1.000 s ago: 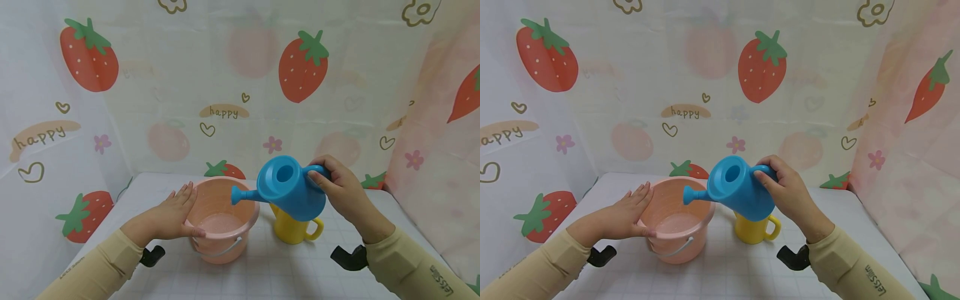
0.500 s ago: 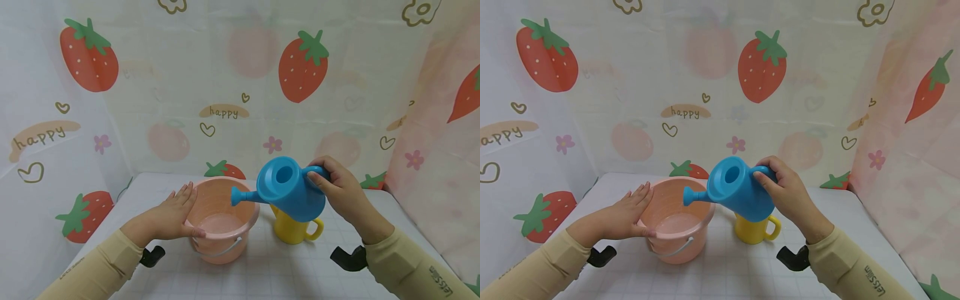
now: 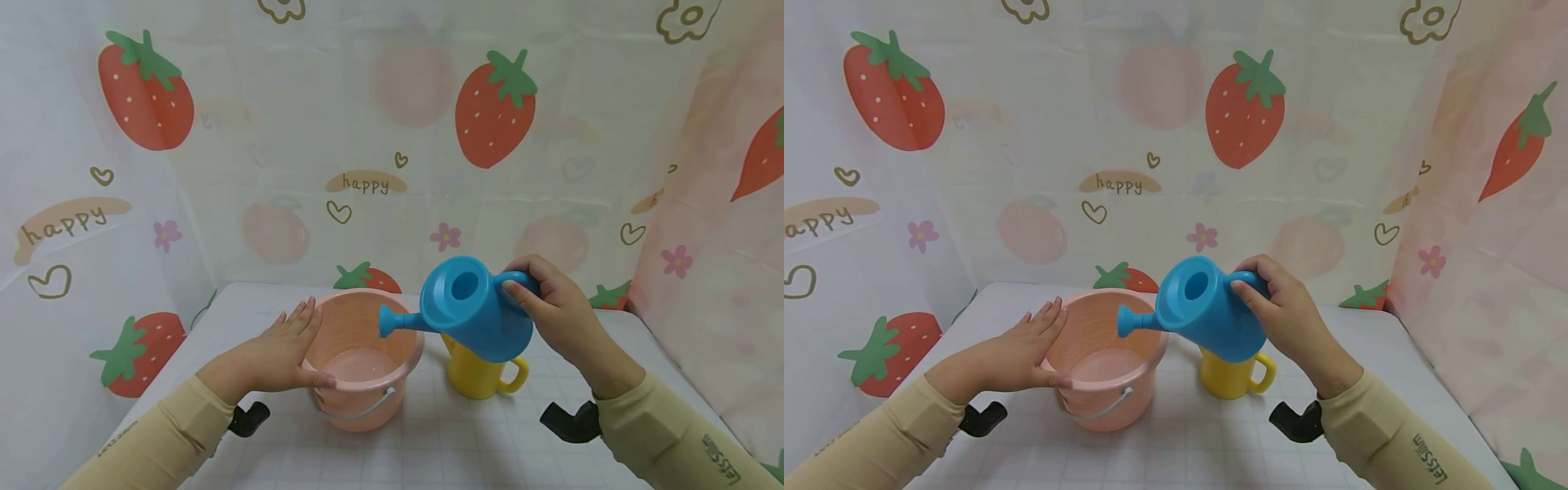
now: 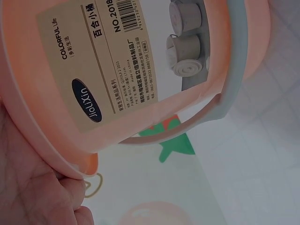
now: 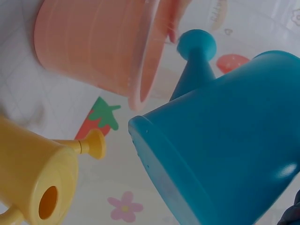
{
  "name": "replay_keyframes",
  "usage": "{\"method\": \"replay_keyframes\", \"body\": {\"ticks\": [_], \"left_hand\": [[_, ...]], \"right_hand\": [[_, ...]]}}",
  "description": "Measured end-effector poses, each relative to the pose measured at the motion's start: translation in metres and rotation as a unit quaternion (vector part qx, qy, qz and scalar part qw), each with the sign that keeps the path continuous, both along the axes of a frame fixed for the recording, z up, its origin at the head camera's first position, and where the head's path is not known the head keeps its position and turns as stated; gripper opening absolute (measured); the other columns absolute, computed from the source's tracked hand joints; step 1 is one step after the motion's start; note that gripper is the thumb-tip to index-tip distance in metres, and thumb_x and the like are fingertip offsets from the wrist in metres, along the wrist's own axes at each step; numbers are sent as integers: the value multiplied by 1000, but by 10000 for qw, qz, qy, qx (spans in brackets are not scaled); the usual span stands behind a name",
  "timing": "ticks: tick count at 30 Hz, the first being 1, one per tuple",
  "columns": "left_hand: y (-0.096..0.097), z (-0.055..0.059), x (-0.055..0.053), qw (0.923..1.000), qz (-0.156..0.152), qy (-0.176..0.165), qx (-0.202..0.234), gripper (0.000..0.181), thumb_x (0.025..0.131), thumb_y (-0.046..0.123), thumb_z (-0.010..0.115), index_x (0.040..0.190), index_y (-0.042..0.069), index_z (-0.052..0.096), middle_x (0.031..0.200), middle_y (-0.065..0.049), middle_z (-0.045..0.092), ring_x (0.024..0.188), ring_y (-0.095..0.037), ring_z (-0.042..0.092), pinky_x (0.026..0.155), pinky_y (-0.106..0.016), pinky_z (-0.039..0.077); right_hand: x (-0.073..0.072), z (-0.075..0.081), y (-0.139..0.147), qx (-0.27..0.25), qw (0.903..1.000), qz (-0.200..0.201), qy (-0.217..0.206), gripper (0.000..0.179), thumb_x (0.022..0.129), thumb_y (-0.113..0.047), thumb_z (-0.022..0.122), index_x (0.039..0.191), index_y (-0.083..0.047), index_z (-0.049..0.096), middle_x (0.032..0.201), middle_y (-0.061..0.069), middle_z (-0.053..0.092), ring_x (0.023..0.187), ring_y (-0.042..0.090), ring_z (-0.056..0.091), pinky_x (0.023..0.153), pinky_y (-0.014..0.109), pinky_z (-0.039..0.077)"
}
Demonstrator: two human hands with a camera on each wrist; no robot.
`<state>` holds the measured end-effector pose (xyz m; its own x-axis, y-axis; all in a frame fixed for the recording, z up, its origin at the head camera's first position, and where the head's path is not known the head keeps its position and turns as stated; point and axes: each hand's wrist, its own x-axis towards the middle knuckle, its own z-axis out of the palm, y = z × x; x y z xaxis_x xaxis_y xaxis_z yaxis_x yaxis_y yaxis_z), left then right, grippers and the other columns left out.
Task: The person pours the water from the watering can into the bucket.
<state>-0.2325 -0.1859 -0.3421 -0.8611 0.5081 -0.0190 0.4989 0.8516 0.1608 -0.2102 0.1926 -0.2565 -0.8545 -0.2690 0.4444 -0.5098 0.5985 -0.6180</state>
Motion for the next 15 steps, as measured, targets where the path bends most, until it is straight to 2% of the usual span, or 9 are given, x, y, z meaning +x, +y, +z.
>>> {"method": "replay_keyframes", "body": {"ticks": [15], "left_hand": [[1, 0, 0, 10000, 25, 17, -24, 121, 68, 81, 43, 143, -7, 10, 150, -25, 3, 138, -37, 2, 108, -54, 9]], "right_hand": [[-1, -1, 0, 51, 10000, -44, 32, 27, 95, -30, 48, 110, -7, 50, 107, 10, 53, 104, 32, 51, 88, 61, 40]]}}
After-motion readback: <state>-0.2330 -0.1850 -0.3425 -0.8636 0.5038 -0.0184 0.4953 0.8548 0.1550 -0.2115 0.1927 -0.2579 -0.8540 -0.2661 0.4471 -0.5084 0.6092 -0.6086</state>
